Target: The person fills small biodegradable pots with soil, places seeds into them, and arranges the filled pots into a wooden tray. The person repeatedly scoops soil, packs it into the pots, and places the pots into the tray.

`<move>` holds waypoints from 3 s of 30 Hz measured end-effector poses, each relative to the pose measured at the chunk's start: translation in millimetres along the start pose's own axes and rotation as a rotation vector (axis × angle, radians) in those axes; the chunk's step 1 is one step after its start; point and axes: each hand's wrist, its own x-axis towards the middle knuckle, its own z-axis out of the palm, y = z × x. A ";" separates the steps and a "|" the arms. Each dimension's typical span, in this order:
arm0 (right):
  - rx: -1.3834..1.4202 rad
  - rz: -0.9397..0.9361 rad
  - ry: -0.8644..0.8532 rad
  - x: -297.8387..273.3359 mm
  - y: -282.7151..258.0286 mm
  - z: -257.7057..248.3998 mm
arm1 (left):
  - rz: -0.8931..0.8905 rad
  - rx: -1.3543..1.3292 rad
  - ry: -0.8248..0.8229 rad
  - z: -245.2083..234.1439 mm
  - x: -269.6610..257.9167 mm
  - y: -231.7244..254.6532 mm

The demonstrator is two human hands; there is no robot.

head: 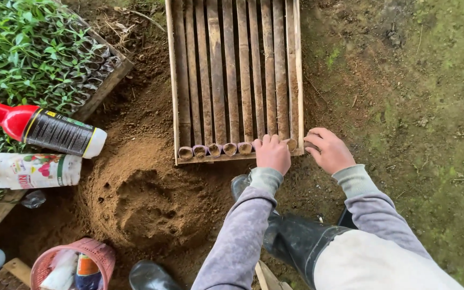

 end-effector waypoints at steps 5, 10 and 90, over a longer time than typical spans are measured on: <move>-0.021 -0.040 0.007 8.1 6.7 6.7 | -0.009 -0.001 -0.050 2.0 4.8 6.8; -0.026 -0.073 0.008 23.5 7.9 9.3 | -0.003 0.021 -0.046 5.3 4.2 5.7; 0.067 0.084 -0.485 40.4 -118.1 -183.8 | -0.201 0.170 -0.536 -189.0 -124.4 -117.1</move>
